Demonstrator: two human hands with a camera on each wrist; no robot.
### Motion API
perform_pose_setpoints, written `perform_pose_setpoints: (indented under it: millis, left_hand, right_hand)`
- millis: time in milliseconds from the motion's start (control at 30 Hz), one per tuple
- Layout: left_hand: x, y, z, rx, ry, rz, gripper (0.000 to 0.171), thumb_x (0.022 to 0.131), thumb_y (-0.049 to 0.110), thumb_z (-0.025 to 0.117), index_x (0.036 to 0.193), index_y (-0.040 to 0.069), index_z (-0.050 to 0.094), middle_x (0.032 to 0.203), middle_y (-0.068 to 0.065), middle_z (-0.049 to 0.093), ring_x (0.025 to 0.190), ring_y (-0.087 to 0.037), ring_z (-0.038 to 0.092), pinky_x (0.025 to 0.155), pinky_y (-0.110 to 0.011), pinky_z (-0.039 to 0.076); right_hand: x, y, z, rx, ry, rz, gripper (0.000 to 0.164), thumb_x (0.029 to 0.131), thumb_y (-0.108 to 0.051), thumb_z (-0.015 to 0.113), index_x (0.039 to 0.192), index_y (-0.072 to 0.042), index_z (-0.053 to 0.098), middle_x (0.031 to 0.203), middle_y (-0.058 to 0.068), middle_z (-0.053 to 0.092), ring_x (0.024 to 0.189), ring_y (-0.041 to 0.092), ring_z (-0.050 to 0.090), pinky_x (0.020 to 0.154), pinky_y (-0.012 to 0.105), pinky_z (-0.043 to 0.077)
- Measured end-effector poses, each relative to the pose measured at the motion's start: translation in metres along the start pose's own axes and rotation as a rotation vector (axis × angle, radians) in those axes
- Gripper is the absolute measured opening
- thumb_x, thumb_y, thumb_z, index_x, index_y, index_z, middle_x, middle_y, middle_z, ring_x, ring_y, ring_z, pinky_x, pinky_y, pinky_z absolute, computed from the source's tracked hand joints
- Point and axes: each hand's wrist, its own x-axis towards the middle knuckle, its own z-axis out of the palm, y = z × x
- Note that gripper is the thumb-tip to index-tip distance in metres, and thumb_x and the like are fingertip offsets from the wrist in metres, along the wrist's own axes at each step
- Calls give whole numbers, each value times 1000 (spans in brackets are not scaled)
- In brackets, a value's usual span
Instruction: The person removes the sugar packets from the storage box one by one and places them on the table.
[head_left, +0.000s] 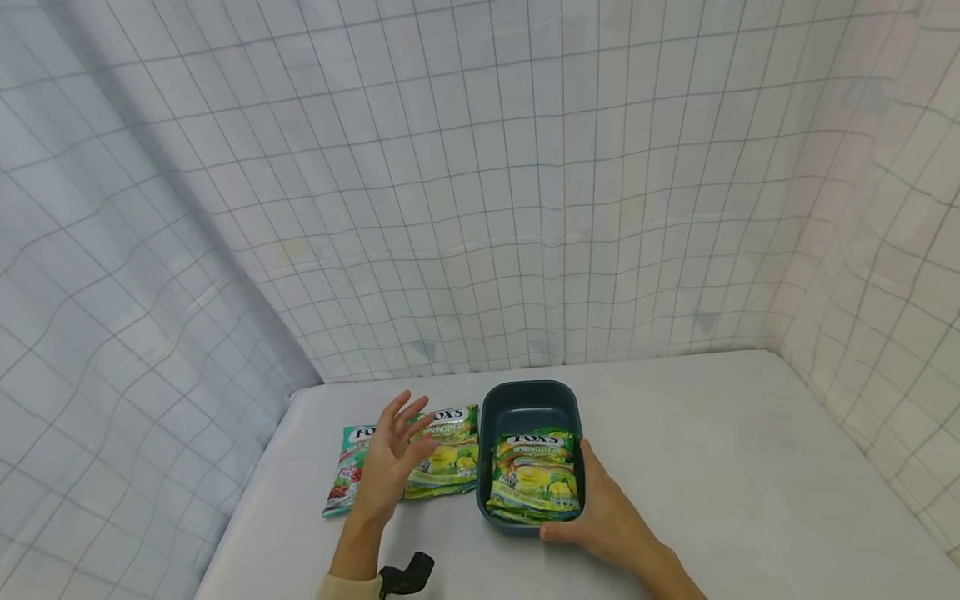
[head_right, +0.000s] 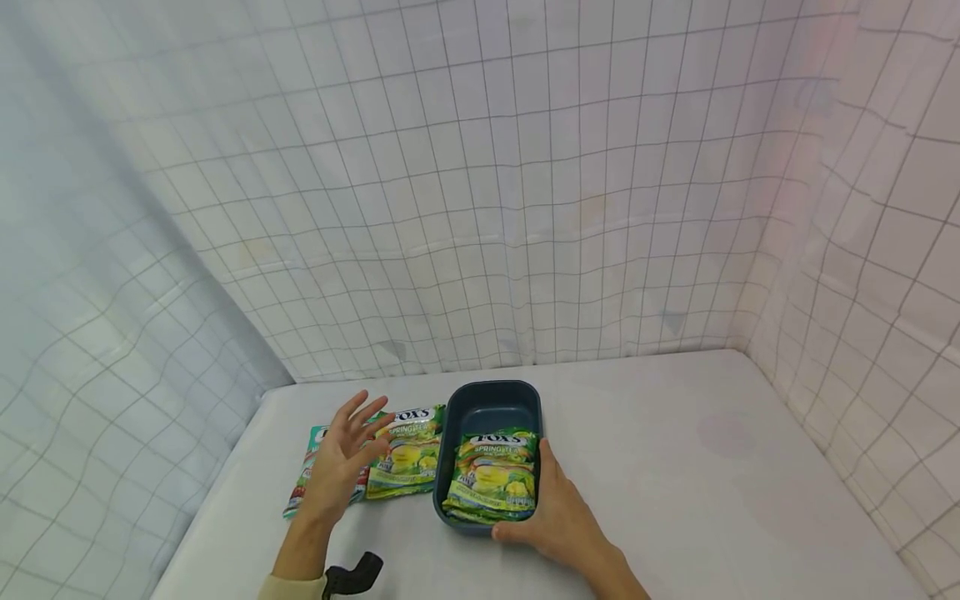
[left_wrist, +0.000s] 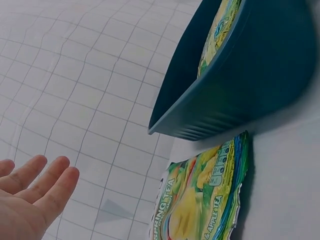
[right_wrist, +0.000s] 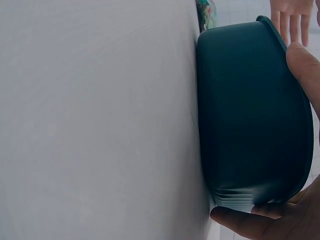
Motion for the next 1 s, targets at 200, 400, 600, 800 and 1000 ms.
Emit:
perform_pose_setpoints:
  millis: [200,400,600,800,1000]
  left_hand:
    - [2,-1,12,-20,-27,-8,80,96,5,67,161,8,21,157,-16,39,140,-43,41,98,-29,51]
    - [1,-4,25,-37,-62,-35,80,96,8,68,161,9,20,158,-17,38,140,-42,42,98,-31,51]
    - [0,-5,37,-83,-84,-50,80,97,9,68,161,9,20,158,-17,38,140,-45,40,99,-32,50]
    - [0,-7,47,-81,-100,-64,78,97,9,68,160,3,21,157,-24,36,138,-49,41,98,-32,51]
    - [-1,-8,55,-109,-108,-125,77,97,5,66,160,4,22,157,-26,36,137,-44,46,99,-32,51]
  right_hand:
    - [1,-2,-1,-13,-8,-1,148,59,-67,90,162,0,7,165,23,20,147,43,29,112,63,31]
    - [1,-2,0,-18,-18,-1,148,60,-68,89,162,0,7,165,24,18,148,43,27,113,63,30]
    - [0,-2,0,-7,-22,-2,148,60,-67,89,162,1,6,165,24,19,147,44,28,112,63,31]
    - [1,1,1,-4,-4,0,149,59,-68,90,162,0,7,165,23,20,148,42,29,113,62,31]
    - [1,1,2,-5,0,4,148,58,-66,91,162,0,8,164,23,22,146,42,32,111,62,33]
